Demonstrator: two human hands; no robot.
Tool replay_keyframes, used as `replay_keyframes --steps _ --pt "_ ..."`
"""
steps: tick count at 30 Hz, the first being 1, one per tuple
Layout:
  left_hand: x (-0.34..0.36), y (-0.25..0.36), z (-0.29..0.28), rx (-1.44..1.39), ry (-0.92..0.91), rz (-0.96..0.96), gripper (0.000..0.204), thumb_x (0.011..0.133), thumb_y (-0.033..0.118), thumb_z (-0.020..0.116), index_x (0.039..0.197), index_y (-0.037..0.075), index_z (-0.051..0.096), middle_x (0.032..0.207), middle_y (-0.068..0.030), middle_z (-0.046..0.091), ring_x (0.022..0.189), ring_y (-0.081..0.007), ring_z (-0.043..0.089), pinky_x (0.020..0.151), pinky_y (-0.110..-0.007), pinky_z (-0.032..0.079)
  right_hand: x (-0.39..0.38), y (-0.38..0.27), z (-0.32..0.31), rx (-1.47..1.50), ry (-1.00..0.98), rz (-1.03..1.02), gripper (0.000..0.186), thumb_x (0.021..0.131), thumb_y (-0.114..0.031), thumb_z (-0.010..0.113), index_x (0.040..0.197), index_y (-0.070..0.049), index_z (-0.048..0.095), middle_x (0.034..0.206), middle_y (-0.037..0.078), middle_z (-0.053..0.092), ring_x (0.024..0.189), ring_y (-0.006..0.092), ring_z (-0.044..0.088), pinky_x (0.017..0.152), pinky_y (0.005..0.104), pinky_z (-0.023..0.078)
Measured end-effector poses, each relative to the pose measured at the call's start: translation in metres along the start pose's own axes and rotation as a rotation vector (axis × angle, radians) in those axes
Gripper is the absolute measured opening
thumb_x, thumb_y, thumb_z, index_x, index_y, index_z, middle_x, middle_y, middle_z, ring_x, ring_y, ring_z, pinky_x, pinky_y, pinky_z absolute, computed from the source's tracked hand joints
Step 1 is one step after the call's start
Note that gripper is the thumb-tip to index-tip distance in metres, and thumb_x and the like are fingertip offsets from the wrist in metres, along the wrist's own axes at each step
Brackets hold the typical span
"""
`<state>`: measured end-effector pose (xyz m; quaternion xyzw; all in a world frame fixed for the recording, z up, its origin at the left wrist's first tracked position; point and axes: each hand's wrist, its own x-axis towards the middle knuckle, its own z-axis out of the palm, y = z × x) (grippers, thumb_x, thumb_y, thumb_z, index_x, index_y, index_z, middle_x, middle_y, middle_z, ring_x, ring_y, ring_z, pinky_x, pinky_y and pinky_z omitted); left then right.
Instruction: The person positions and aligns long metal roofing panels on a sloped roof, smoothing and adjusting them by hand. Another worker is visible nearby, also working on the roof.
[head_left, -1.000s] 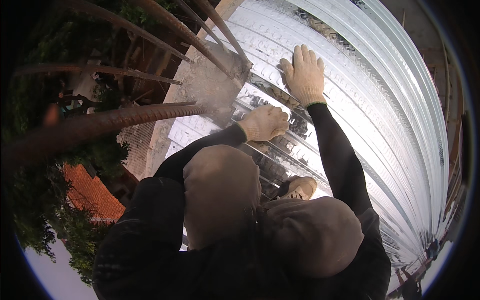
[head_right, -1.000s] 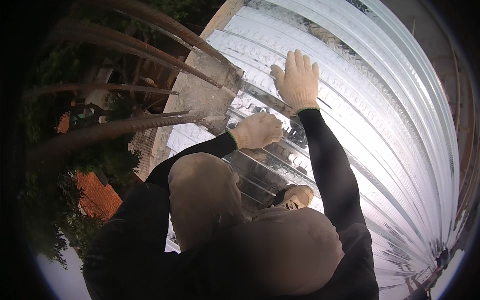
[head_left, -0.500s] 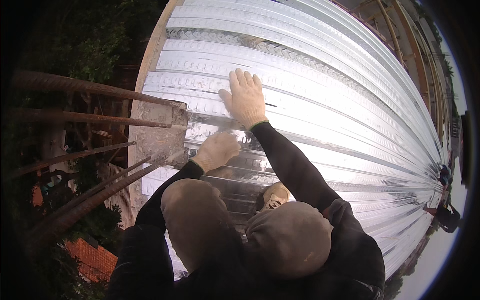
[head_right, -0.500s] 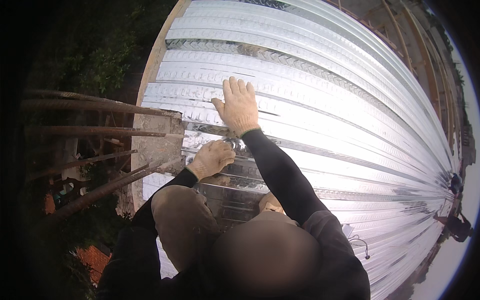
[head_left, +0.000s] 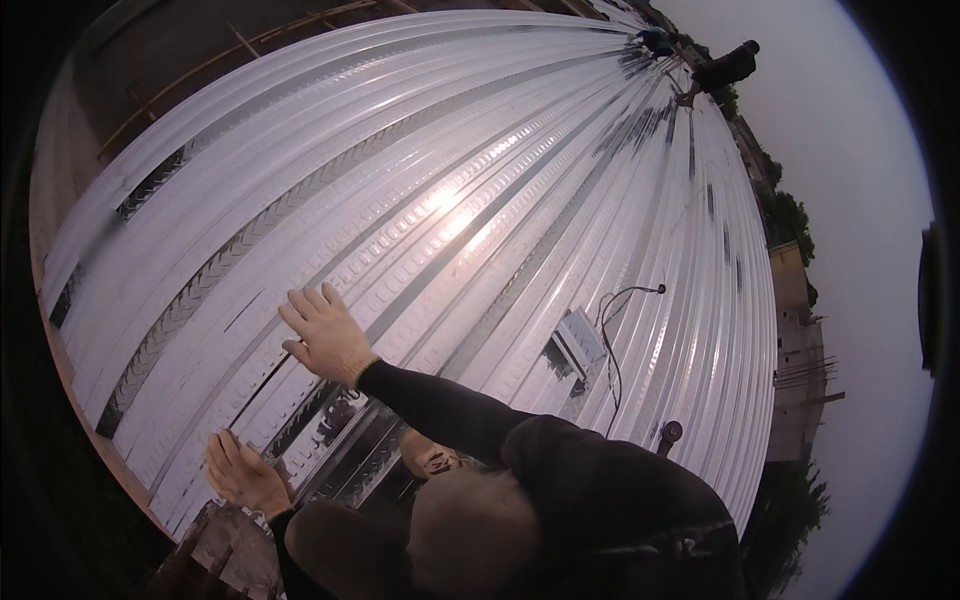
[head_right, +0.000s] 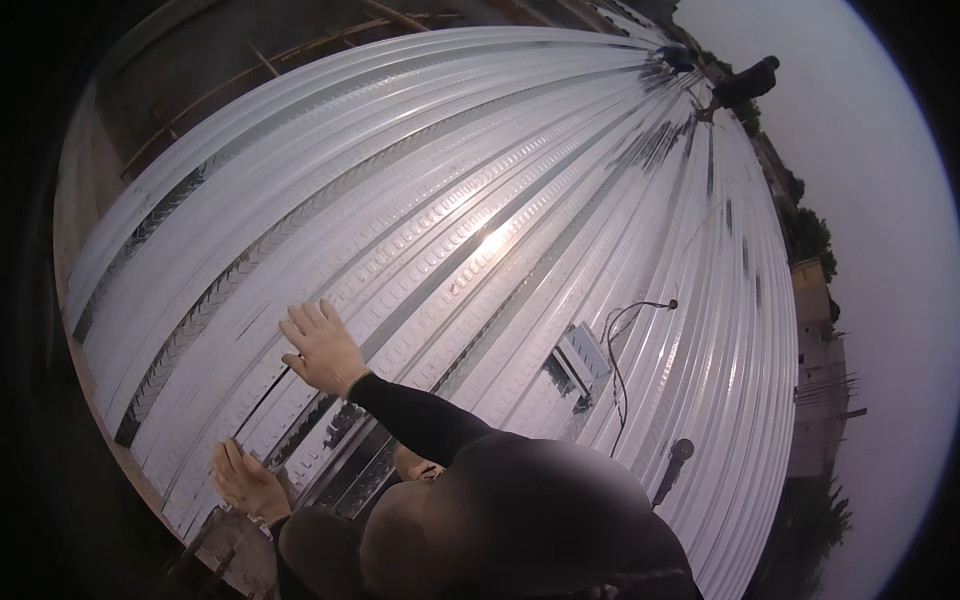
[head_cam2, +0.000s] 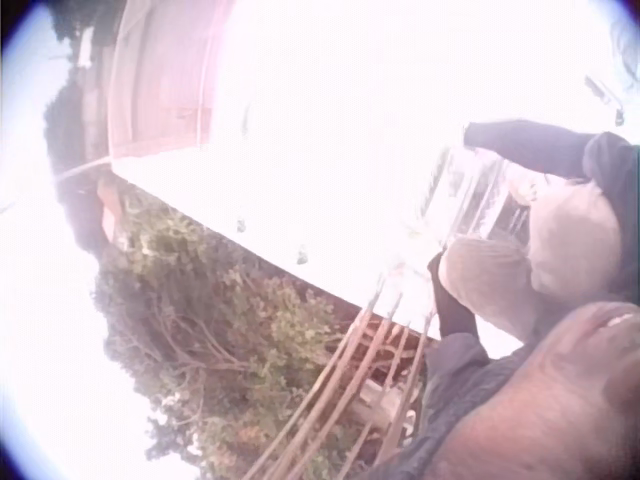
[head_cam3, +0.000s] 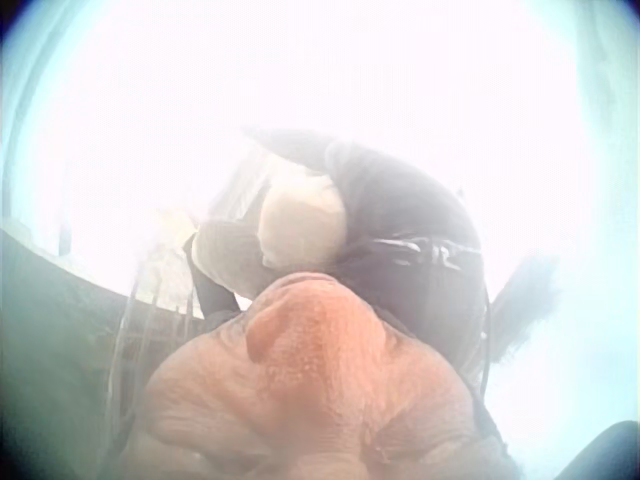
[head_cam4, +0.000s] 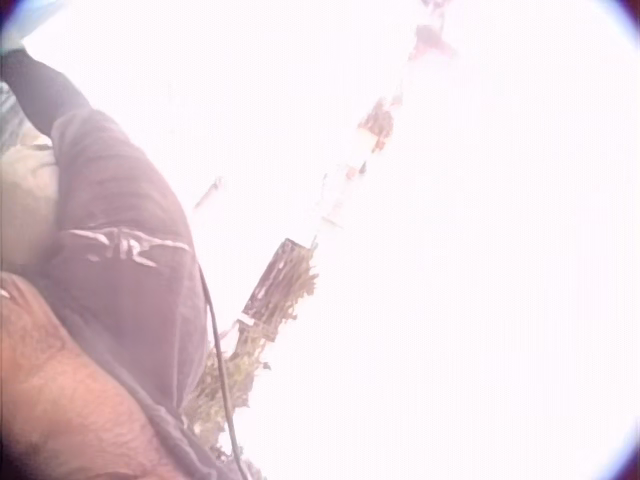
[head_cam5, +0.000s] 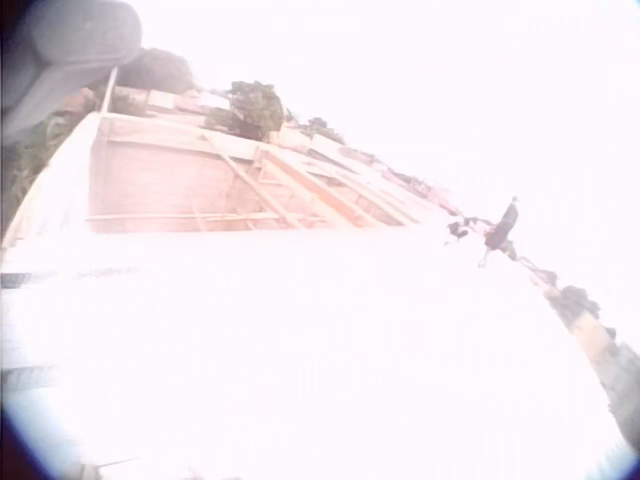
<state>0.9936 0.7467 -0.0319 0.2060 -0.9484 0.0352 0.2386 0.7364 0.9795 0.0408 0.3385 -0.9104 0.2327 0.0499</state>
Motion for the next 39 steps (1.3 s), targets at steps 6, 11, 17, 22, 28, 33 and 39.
replay_keyframes --steps 6,11,17,22,28,33,39 --pt "-0.002 0.008 0.001 0.031 -0.005 -0.042 0.056 0.128 0.042 0.040 0.160 0.009 0.072 0.167 -0.0142 0.070 0.153 -0.0400 0.066 0.128 -0.064 0.046 0.004 0.004 -0.008 0.062 -0.019 0.002 0.069 0.103 -0.042 0.083 0.155 0.000 0.066 0.166 0.023 0.061 0.159 0.0433 0.051 0.139 0.0655 0.033" --pt "0.002 0.003 0.007 -0.012 0.027 -0.042 0.067 0.131 0.051 0.031 0.150 0.010 0.081 0.159 -0.0127 0.077 0.145 -0.0411 0.072 0.125 -0.060 0.051 0.004 0.006 -0.005 0.064 -0.012 0.004 0.068 0.102 -0.041 0.083 0.154 0.001 0.067 0.164 0.023 0.062 0.157 0.0435 0.052 0.139 0.0663 0.033" --pt "-0.001 0.004 0.011 0.069 0.089 -0.050 0.066 0.130 0.049 0.031 0.149 0.010 0.081 0.156 -0.0139 0.079 0.143 -0.0409 0.073 0.124 -0.060 0.052 0.007 0.005 -0.010 0.094 -0.045 0.010 0.071 0.101 -0.038 0.087 0.156 0.001 0.066 0.165 0.023 0.062 0.155 0.0430 0.054 0.138 0.0666 0.034" --pt "-0.002 0.002 0.016 0.092 0.120 -0.019 0.065 0.130 0.047 0.030 0.149 0.012 0.081 0.154 -0.0131 0.080 0.143 -0.0395 0.074 0.124 -0.058 0.053 0.009 0.005 -0.011 0.090 -0.003 -0.004 0.069 0.101 -0.037 0.087 0.156 0.000 0.065 0.163 0.022 0.063 0.155 0.0419 0.054 0.138 0.0662 0.034" --pt "-0.005 0.001 0.018 0.092 0.127 -0.018 0.065 0.130 0.044 0.028 0.149 0.012 0.081 0.153 -0.0123 0.080 0.141 -0.0396 0.074 0.124 -0.058 0.054 0.008 0.003 -0.005 0.073 -0.049 0.020 0.069 0.102 -0.038 0.086 0.157 -0.001 0.065 0.164 0.021 0.063 0.156 0.0421 0.054 0.138 0.0669 0.035" --pt "-0.004 0.000 0.019 0.103 0.159 -0.002 0.066 0.130 0.043 0.027 0.150 0.011 0.081 0.153 -0.0126 0.080 0.141 -0.0398 0.075 0.124 -0.058 0.054 0.010 0.001 -0.006 0.056 -0.069 0.033 0.070 0.101 -0.036 0.086 0.158 0.000 0.064 0.165 0.023 0.062 0.158 0.0441 0.054 0.137 0.0680 0.035" --pt "-0.008 -0.003 0.024 0.109 0.134 0.002 0.063 0.129 0.042 0.030 0.151 0.013 0.080 0.154 -0.0126 0.080 0.141 -0.0389 0.075 0.125 -0.057 0.054 0.010 0.000 -0.007 0.022 -0.080 0.027 0.067 0.106 -0.040 0.082 0.158 -0.002 0.065 0.166 0.021 0.062 0.157 0.0434 0.054 0.137 0.0672 0.036"
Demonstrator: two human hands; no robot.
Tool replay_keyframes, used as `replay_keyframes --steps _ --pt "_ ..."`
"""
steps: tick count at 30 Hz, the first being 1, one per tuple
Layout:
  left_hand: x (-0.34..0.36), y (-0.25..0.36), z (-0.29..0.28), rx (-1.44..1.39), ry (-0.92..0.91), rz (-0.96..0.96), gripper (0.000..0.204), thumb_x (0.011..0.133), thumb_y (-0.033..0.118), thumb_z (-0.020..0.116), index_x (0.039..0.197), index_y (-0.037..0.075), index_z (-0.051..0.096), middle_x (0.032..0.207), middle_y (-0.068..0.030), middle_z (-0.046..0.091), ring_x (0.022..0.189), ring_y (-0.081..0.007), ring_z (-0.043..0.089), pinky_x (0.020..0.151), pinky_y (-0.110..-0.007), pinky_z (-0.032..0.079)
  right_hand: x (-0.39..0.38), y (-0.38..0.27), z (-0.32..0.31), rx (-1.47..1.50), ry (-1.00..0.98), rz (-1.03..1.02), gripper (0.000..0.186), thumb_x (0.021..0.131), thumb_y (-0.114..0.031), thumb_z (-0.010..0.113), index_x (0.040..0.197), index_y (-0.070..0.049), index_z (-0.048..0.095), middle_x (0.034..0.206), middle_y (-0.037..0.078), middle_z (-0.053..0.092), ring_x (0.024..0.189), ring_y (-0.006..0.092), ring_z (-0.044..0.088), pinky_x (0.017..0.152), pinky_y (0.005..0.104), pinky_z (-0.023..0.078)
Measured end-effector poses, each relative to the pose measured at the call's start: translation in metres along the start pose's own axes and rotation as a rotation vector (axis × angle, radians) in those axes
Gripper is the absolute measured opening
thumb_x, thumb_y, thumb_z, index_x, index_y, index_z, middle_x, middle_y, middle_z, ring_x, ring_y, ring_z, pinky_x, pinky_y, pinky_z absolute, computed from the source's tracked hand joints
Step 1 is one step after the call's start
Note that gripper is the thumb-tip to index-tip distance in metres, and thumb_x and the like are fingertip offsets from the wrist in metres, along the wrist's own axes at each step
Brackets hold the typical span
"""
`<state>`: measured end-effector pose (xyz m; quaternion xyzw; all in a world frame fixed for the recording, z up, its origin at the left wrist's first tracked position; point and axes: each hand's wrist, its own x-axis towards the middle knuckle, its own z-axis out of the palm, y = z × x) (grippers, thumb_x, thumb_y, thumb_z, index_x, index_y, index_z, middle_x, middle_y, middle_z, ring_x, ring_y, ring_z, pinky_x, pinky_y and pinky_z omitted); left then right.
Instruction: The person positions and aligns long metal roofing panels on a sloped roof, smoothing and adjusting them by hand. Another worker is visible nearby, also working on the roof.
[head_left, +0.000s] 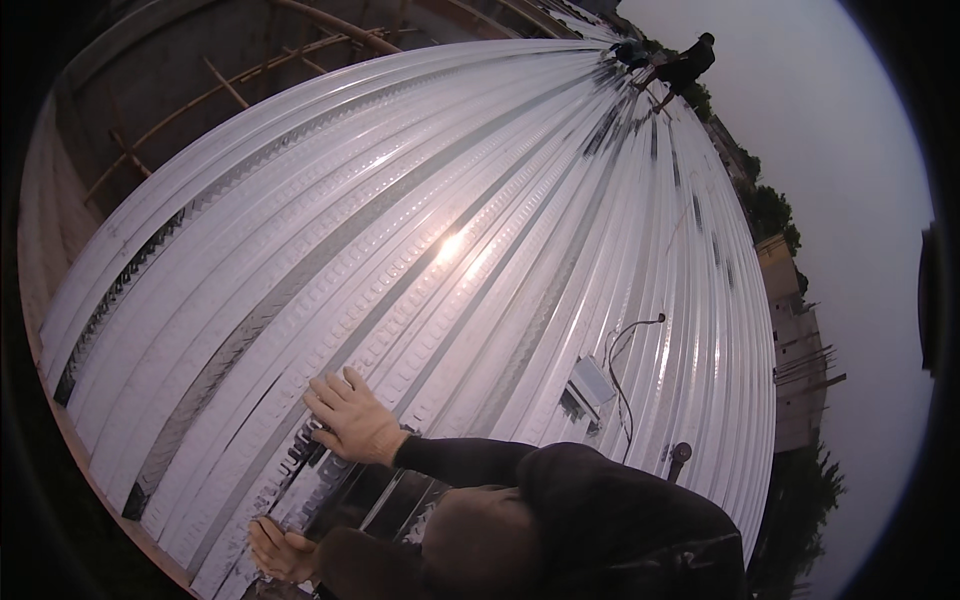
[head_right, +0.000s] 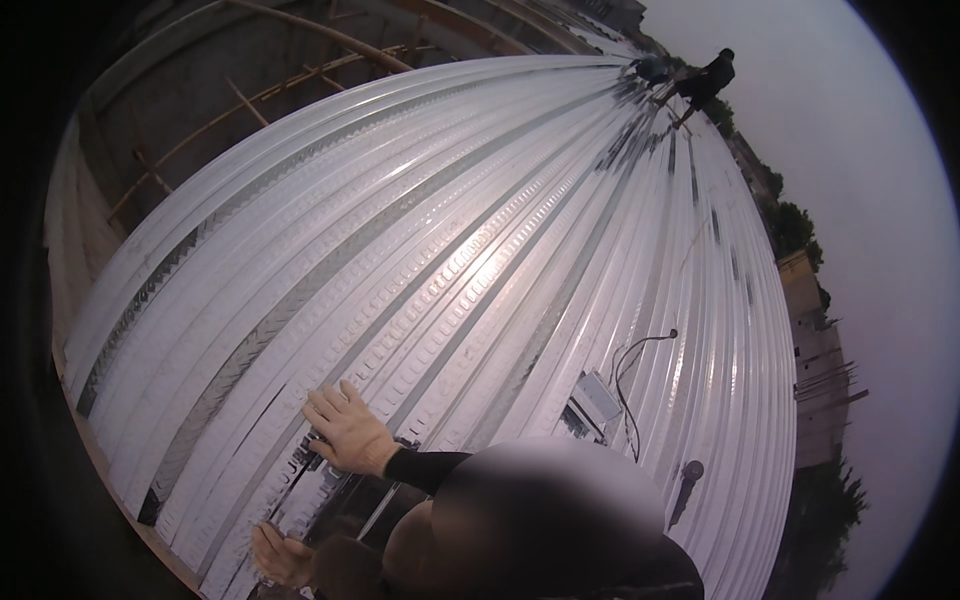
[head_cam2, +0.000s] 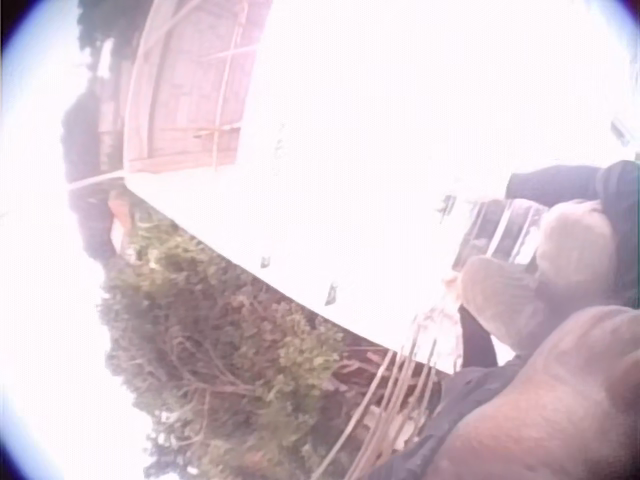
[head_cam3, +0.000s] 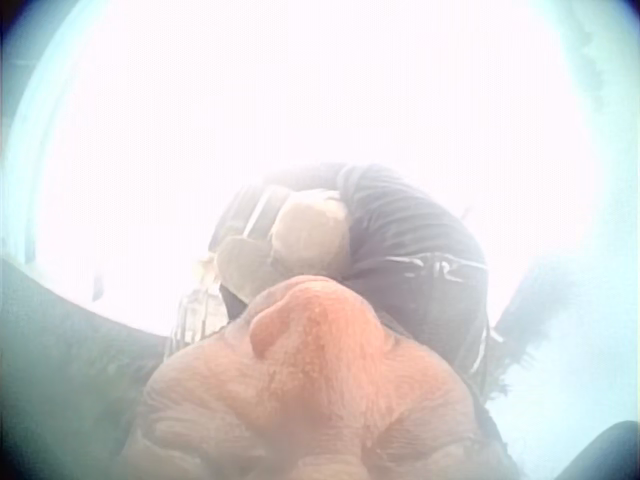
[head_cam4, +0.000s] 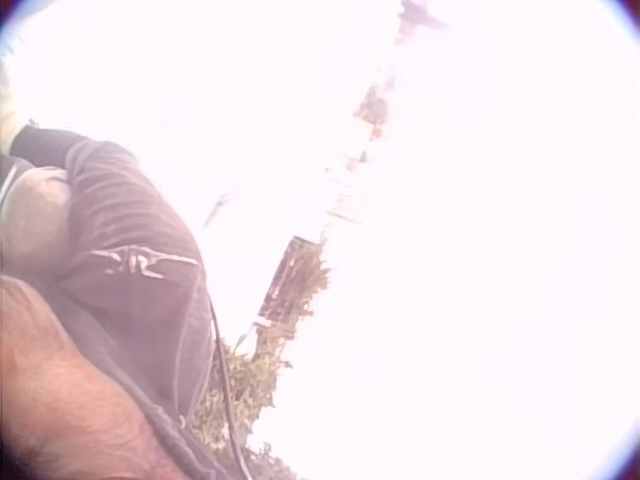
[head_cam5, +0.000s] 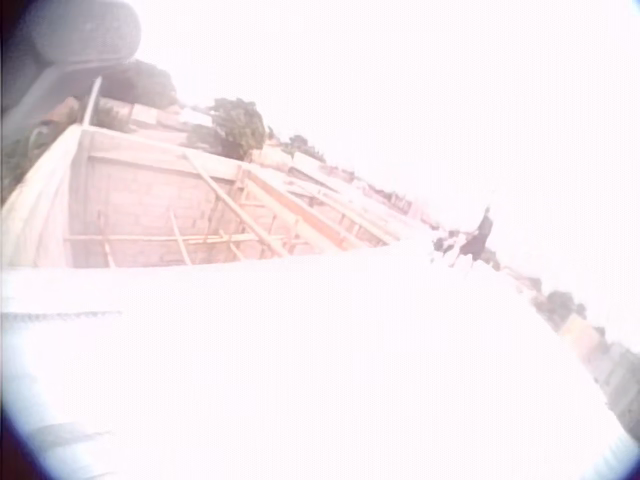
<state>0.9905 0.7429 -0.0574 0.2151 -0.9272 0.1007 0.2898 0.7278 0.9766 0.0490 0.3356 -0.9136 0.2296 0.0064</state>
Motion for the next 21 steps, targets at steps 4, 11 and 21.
replay_keyframes --steps 4,11,21 --pt "-0.0033 -0.0005 0.0018 0.018 0.014 -0.009 0.060 0.128 0.041 0.031 0.152 0.015 0.080 0.155 -0.0115 0.079 0.142 -0.0370 0.075 0.126 -0.057 0.053 -0.0003 -0.0003 0.0027 -0.004 0.014 0.002 0.068 0.105 -0.040 0.083 0.160 -0.002 0.064 0.167 0.022 0.062 0.158 0.0432 0.053 0.138 0.0672 0.035" --pt "-0.0028 -0.0029 0.0024 -0.051 0.003 -0.015 0.056 0.127 0.040 0.034 0.150 0.018 0.080 0.153 -0.0093 0.080 0.141 -0.0354 0.075 0.125 -0.057 0.054 -0.0001 -0.0007 0.0038 -0.010 0.011 -0.004 0.069 0.104 -0.040 0.084 0.159 -0.003 0.065 0.167 0.021 0.062 0.156 0.0432 0.054 0.137 0.0672 0.034" --pt "0.0007 0.0005 -0.0003 -0.040 0.021 -0.008 0.059 0.128 0.042 0.033 0.148 0.015 0.081 0.150 -0.0097 0.082 0.138 -0.0356 0.077 0.120 -0.056 0.056 0.0023 -0.0011 0.0019 0.001 -0.036 0.010 0.070 0.105 -0.039 0.081 0.161 -0.001 0.063 0.167 0.024 0.061 0.158 0.0466 0.053 0.138 0.0684 0.033"
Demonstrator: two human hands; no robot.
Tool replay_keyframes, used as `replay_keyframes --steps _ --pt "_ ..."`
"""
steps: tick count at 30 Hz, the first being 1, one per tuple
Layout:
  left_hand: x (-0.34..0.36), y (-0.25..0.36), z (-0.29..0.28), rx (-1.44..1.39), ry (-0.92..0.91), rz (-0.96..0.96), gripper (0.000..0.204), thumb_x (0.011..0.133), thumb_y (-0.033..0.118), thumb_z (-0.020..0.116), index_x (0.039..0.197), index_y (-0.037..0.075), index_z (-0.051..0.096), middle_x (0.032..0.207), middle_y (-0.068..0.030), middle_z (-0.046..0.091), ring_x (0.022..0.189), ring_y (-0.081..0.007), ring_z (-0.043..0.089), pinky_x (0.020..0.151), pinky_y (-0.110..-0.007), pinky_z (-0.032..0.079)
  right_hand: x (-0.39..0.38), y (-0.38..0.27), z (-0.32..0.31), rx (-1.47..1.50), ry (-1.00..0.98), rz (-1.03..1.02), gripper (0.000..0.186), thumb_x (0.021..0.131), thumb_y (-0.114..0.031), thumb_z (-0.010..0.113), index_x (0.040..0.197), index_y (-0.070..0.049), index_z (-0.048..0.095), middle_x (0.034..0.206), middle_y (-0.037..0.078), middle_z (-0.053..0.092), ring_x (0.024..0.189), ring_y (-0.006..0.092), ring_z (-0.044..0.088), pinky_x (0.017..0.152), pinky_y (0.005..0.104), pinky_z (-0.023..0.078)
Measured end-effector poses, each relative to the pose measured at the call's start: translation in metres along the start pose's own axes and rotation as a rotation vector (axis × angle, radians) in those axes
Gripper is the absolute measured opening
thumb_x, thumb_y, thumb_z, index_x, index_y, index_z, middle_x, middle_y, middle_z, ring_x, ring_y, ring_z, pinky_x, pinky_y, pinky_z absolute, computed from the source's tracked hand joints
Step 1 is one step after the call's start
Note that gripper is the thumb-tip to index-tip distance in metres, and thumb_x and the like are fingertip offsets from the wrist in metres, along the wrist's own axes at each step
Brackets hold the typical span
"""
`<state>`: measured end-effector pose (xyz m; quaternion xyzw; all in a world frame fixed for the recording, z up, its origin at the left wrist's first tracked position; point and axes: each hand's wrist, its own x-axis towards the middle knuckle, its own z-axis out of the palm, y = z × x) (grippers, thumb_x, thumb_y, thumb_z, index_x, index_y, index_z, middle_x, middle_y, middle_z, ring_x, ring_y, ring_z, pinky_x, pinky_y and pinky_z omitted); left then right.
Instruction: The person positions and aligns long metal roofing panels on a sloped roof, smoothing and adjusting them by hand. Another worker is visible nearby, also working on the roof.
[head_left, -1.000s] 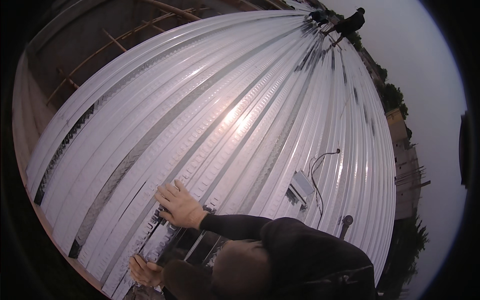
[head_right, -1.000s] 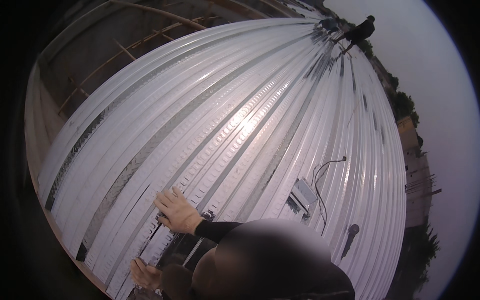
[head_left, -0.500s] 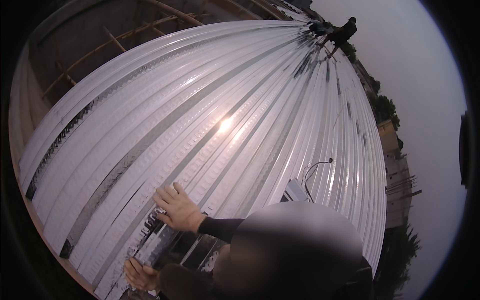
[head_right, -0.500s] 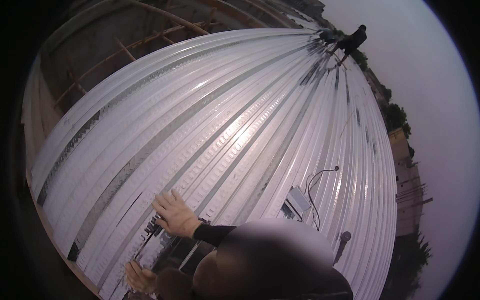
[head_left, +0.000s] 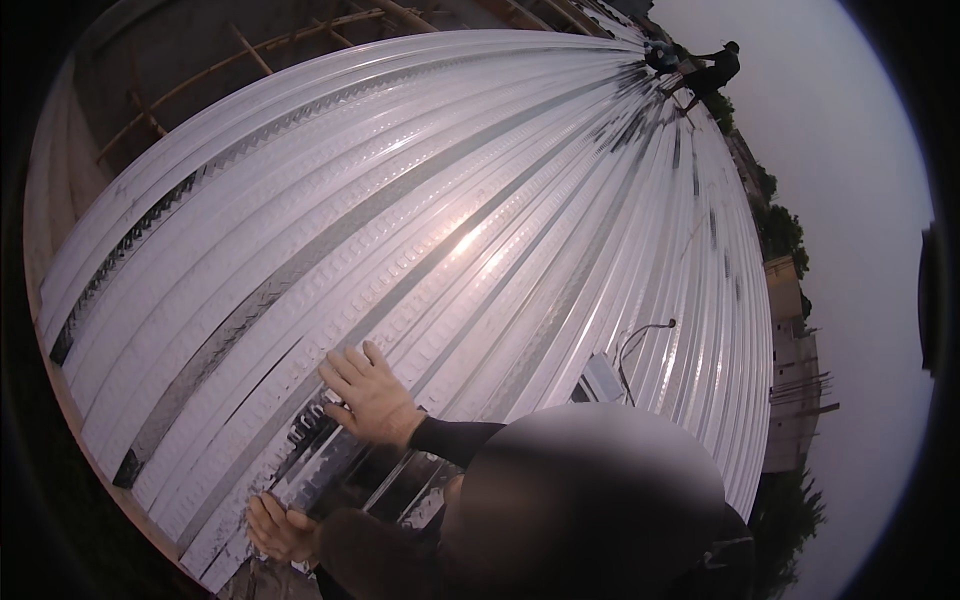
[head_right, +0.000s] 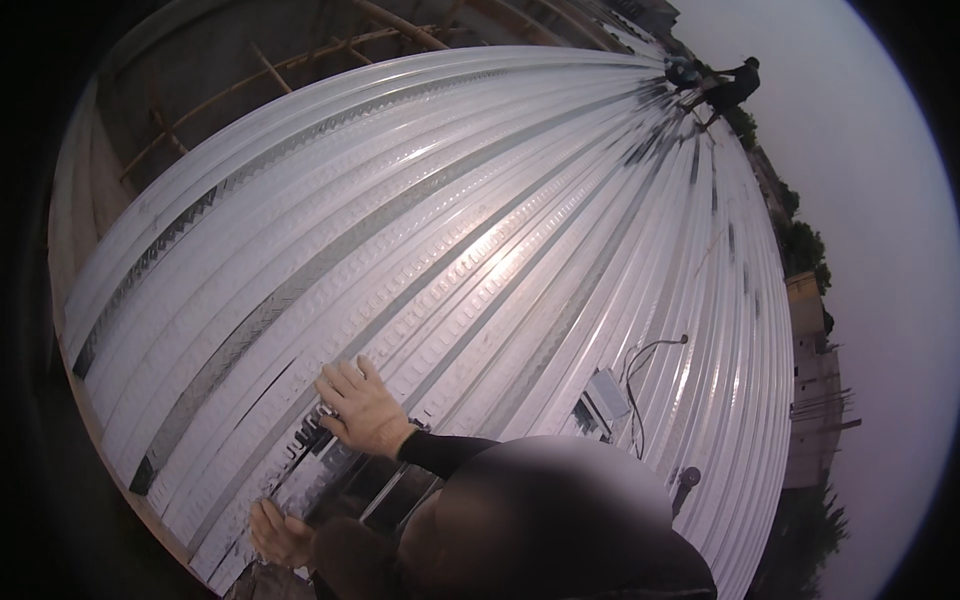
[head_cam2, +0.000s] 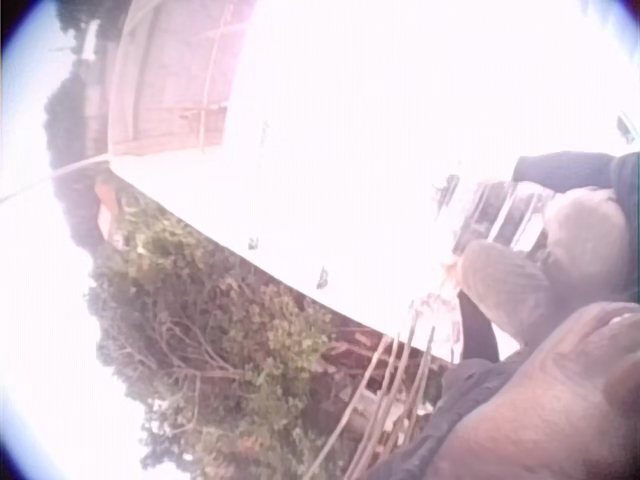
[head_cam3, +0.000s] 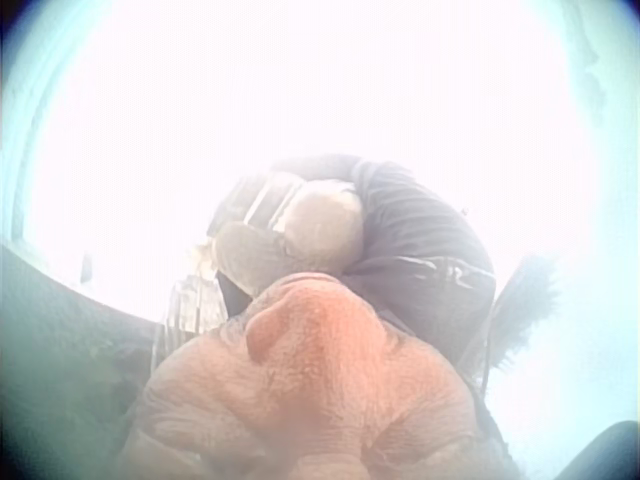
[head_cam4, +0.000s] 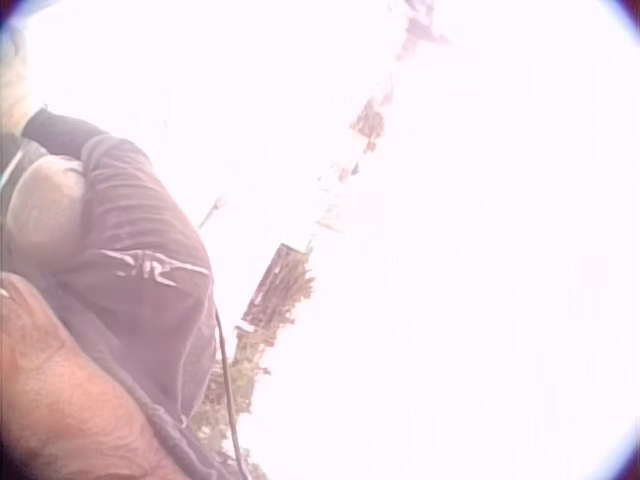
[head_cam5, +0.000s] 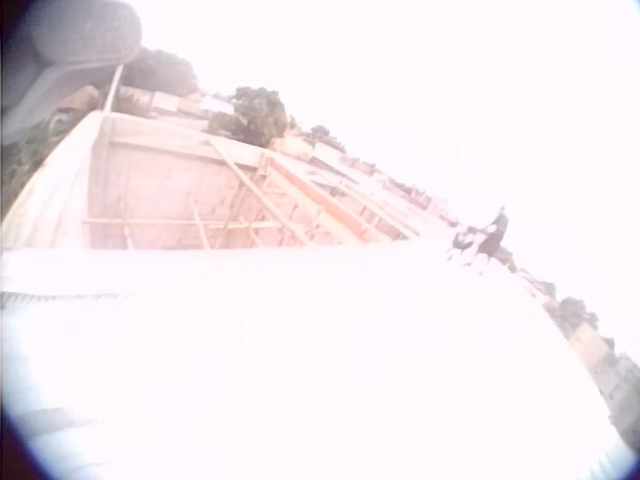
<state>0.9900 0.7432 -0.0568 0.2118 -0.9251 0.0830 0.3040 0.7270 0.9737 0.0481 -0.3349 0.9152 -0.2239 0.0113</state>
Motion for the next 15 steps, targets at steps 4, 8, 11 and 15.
replay_keyframes --steps 4,8,11,15 --pt "0.002 -0.001 0.001 0.028 0.008 0.009 0.061 0.129 0.042 0.033 0.148 0.011 0.082 0.149 -0.0146 0.082 0.136 -0.0383 0.078 0.114 -0.057 0.057 0.001 -0.002 -0.002 -0.008 0.030 -0.012 0.070 0.103 -0.038 0.084 0.160 -0.001 0.064 0.164 0.022 0.063 0.155 0.0449 0.054 0.137 0.0682 0.034" --pt "0.012 0.007 -0.004 0.008 0.032 0.010 0.059 0.128 0.041 0.034 0.147 0.013 0.083 0.150 -0.0117 0.082 0.139 -0.0366 0.077 0.120 -0.056 0.056 0.002 0.002 -0.002 -0.026 0.016 0.000 0.070 0.104 -0.040 0.082 0.161 -0.002 0.064 0.167 0.024 0.061 0.157 0.0469 0.054 0.138 0.0692 0.033" --pt "0.016 0.015 -0.014 0.018 -0.026 -0.041 0.054 0.125 0.039 0.039 0.145 0.015 0.083 0.152 -0.0100 0.081 0.139 -0.0343 0.075 0.125 -0.056 0.051 0.004 0.003 0.005 -0.087 -0.039 -0.015 0.072 0.104 -0.042 0.082 0.161 -0.002 0.064 0.166 0.025 0.062 0.157 0.0473 0.053 0.137 0.0702 0.033" --pt "0.018 0.014 -0.020 -0.056 -0.083 -0.083 0.047 0.121 0.038 0.045 0.141 0.017 0.083 0.146 -0.0053 0.080 0.134 -0.0311 0.074 0.123 -0.055 0.050 0.003 0.004 0.018 -0.209 0.022 -0.111 0.072 0.102 -0.039 0.083 0.159 0.002 0.065 0.163 0.027 0.063 0.149 0.0504 0.054 0.132 0.0721 0.033"
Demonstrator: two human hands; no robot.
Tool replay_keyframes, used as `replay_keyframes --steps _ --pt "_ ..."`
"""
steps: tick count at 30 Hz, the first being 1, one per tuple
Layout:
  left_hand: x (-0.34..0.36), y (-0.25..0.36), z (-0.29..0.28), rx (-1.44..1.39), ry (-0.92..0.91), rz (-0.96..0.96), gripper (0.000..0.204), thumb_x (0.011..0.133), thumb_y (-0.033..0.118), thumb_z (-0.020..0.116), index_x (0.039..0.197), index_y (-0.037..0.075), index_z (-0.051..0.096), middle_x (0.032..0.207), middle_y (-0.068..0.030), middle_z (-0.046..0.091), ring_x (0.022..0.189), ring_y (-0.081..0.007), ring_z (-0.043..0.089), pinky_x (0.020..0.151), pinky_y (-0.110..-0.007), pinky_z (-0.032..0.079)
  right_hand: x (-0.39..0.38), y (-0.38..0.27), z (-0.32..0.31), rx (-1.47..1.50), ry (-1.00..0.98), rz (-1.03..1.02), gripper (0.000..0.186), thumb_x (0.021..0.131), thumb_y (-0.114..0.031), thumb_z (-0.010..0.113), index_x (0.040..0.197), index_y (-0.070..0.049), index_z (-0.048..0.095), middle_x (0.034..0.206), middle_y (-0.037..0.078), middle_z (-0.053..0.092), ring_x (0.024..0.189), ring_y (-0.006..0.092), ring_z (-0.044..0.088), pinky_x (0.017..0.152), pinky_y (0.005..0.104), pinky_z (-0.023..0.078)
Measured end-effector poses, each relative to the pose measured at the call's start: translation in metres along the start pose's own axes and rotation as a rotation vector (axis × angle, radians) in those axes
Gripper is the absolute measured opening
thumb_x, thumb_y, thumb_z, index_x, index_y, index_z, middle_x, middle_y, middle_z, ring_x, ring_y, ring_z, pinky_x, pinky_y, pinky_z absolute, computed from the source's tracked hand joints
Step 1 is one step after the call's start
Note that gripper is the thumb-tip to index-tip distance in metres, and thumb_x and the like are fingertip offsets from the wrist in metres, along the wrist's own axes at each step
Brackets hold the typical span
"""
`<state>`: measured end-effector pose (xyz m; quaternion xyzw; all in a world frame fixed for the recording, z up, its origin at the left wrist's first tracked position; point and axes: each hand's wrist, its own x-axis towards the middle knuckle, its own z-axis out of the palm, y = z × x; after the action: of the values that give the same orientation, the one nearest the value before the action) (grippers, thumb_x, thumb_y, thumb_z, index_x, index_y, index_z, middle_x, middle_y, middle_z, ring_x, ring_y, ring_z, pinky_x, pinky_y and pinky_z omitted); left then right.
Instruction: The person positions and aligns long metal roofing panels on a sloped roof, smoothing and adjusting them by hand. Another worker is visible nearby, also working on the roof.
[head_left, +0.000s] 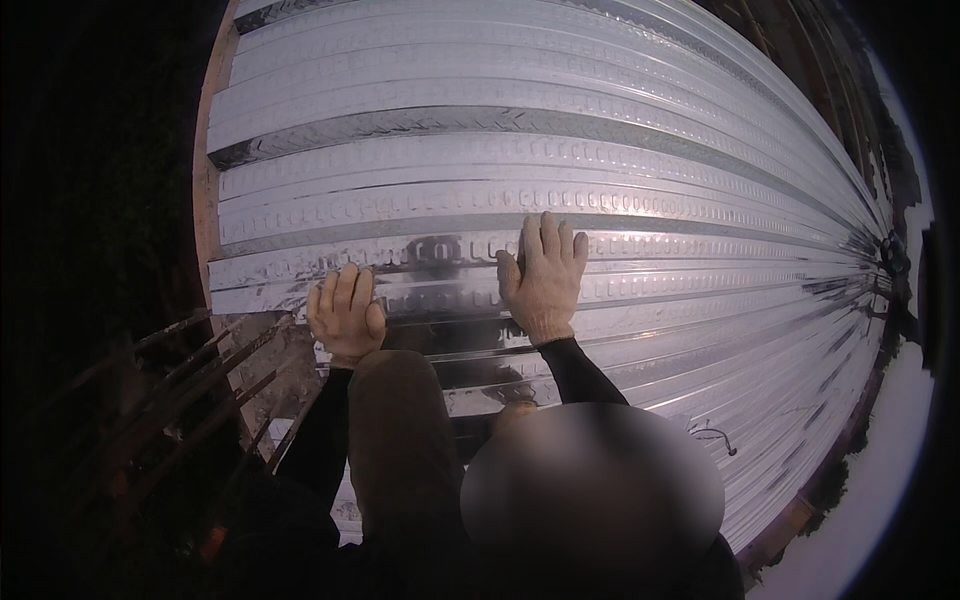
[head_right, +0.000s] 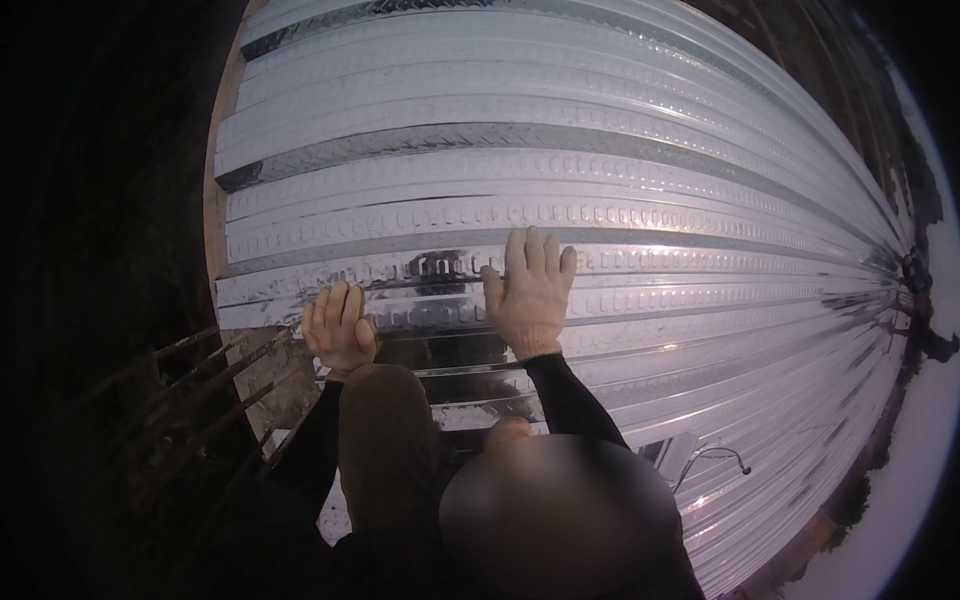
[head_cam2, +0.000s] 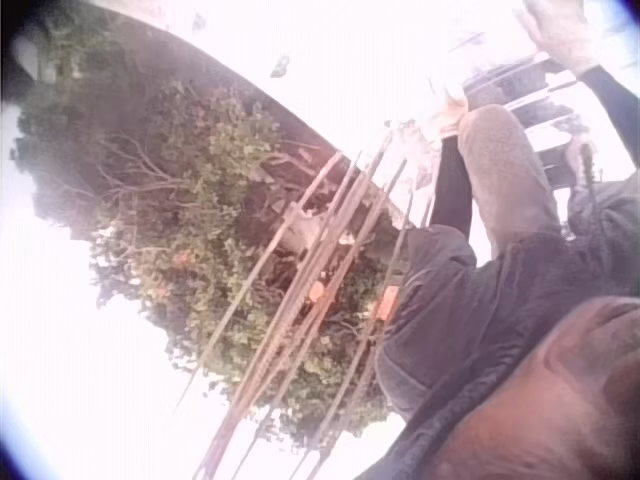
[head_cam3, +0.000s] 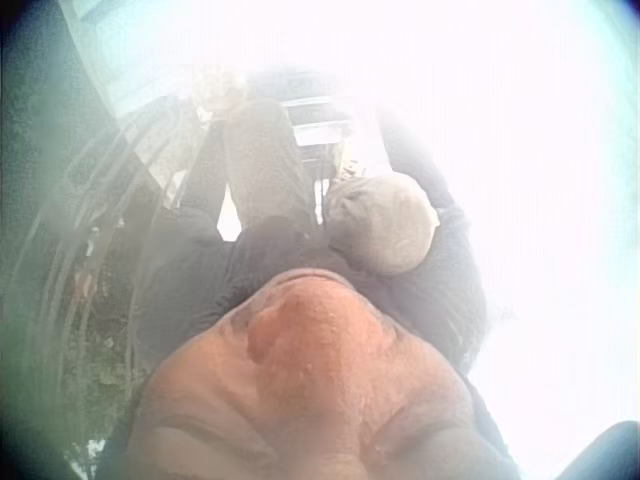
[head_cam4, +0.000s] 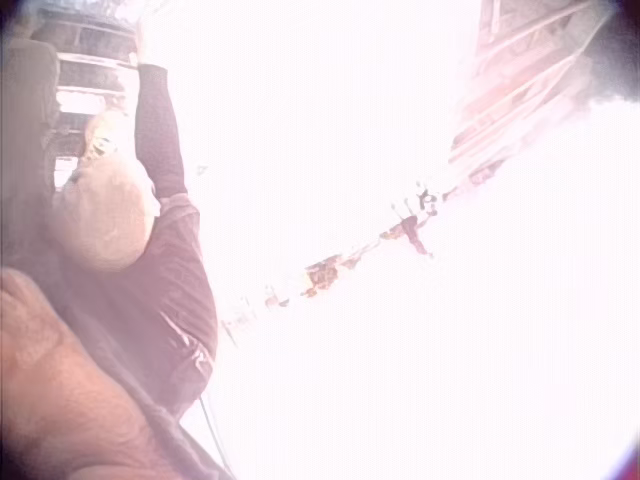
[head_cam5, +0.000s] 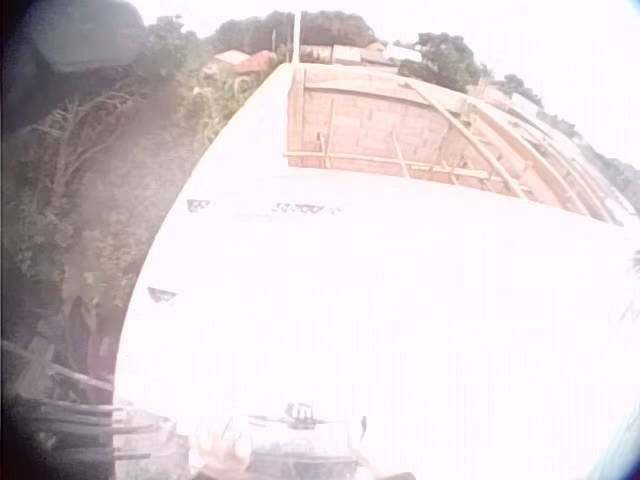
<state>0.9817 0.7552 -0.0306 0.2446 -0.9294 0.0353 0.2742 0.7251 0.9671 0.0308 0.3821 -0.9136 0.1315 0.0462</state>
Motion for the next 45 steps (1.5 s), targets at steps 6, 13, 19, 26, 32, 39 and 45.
replay_keyframes --steps 6,13,19,26,32,39,45 --pt "0.004 -0.004 0.000 -0.098 0.006 -0.024 0.037 0.110 0.031 0.060 0.139 0.021 0.081 0.146 0.0000 0.077 0.138 -0.0263 0.070 0.126 -0.051 0.044 -0.005 0.005 0.016 -0.106 0.066 -0.063 0.064 0.109 -0.041 0.078 0.159 -0.003 0.067 0.161 0.025 0.066 0.148 0.0457 0.059 0.132 0.0657 0.035" --pt "-0.013 -0.004 -0.015 -0.200 -0.108 -0.011 0.044 0.110 0.037 0.068 0.151 0.022 0.075 0.160 -0.0016 0.069 0.153 -0.0266 0.060 0.134 -0.056 0.035 -0.005 0.017 0.027 -0.186 0.103 -0.096 0.058 0.116 -0.045 0.069 0.159 -0.006 0.068 0.161 0.018 0.069 0.150 0.0413 0.060 0.129 0.0652 0.040" --pt "-0.069 0.001 -0.053 -0.260 -0.247 0.092 0.048 0.112 0.038 0.072 0.157 0.022 0.070 0.169 -0.0050 0.059 0.162 -0.0333 0.049 0.141 -0.064 0.026 -0.030 0.000 0.024 0.027 0.121 -0.055 0.043 0.116 -0.041 0.067 0.143 -0.008 0.070 0.146 0.012 0.067 0.134 0.0364 0.062 0.120 0.0618 0.043" --pt "-0.050 -0.002 -0.026 -0.004 -0.223 -0.079 0.057 0.114 0.043 0.064 0.165 0.019 0.057 0.169 -0.0087 0.049 0.161 -0.0347 0.040 0.135 -0.069 0.025 -0.078 -0.043 0.032 -0.078 0.097 -0.079 0.055 0.114 -0.035 0.069 0.160 -0.007 0.065 0.163 0.015 0.062 0.145 0.0361 0.056 0.130 0.0688 0.035" --pt "-0.048 -0.002 -0.025 -0.027 -0.264 -0.076 0.059 0.113 0.044 0.067 0.164 0.017 0.057 0.169 -0.0088 0.049 0.161 -0.0350 0.041 0.133 -0.071 0.025 -0.054 -0.052 0.024 -0.107 0.073 -0.153 0.055 0.112 -0.035 0.071 0.158 -0.006 0.063 0.164 0.015 0.058 0.140 0.0361 0.055 0.124 0.0647 0.037" --pt "-0.049 -0.005 -0.024 -0.051 -0.273 -0.072 0.062 0.115 0.048 0.067 0.168 0.019 0.054 0.175 -0.0077 0.045 0.164 -0.0344 0.038 0.135 -0.073 0.023 -0.044 -0.037 0.028 0.034 0.032 -0.126 0.060 0.118 -0.040 0.066 0.167 -0.006 0.061 0.177 0.020 0.055 0.160 0.0411 0.050 0.134 0.0640 0.035" --pt "-0.055 -0.007 -0.016 -0.019 -0.224 -0.048 0.064 0.118 0.051 0.062 0.174 0.021 0.051 0.177 -0.0069 0.046 0.169 -0.0344 0.037 0.138 -0.074 0.021 -0.140 0.070 -0.011 0.026 0.020 0.277 0.060 0.122 -0.041 0.060 0.170 -0.005 0.062 0.182 0.027 0.053 0.169 0.0470 0.047 0.143 0.0630 0.030"
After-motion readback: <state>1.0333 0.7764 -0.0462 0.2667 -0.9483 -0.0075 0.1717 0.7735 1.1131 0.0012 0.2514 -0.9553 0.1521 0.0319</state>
